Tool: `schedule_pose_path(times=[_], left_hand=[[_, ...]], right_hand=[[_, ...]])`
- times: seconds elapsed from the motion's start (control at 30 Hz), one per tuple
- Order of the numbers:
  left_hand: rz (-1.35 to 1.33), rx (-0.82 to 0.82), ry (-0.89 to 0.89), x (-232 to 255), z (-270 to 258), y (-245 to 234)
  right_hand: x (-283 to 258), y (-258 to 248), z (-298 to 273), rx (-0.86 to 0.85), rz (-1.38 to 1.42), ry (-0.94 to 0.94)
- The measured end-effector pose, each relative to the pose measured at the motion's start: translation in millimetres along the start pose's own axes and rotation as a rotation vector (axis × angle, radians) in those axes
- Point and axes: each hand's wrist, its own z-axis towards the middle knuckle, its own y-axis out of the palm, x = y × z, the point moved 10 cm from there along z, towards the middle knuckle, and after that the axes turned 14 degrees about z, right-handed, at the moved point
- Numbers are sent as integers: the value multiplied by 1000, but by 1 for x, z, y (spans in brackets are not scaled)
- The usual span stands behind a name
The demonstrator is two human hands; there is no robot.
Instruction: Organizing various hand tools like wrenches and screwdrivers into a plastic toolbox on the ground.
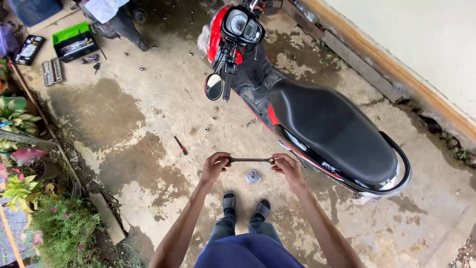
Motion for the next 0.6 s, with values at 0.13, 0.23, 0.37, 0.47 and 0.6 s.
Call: schedule_pose_path(times=[0.13,0.23,0.37,0.47,0.6], left_hand=[[-43,47,10,1,-21,-13],[-94,123,11,8,-30,-35],[-208,177,-11,7,-41,-70],[-314,184,-16,22,-52,-96],[-385,179,15,38,-60,-160]], right_hand=[[16,7,0,-85,-39,-10],[9,34,1,-180,-104,-22],[-11,83,-10,-223,-145,-103],[-5,107,-1,-237,-171,-166],[23,154,26,-258,-202,-213]])
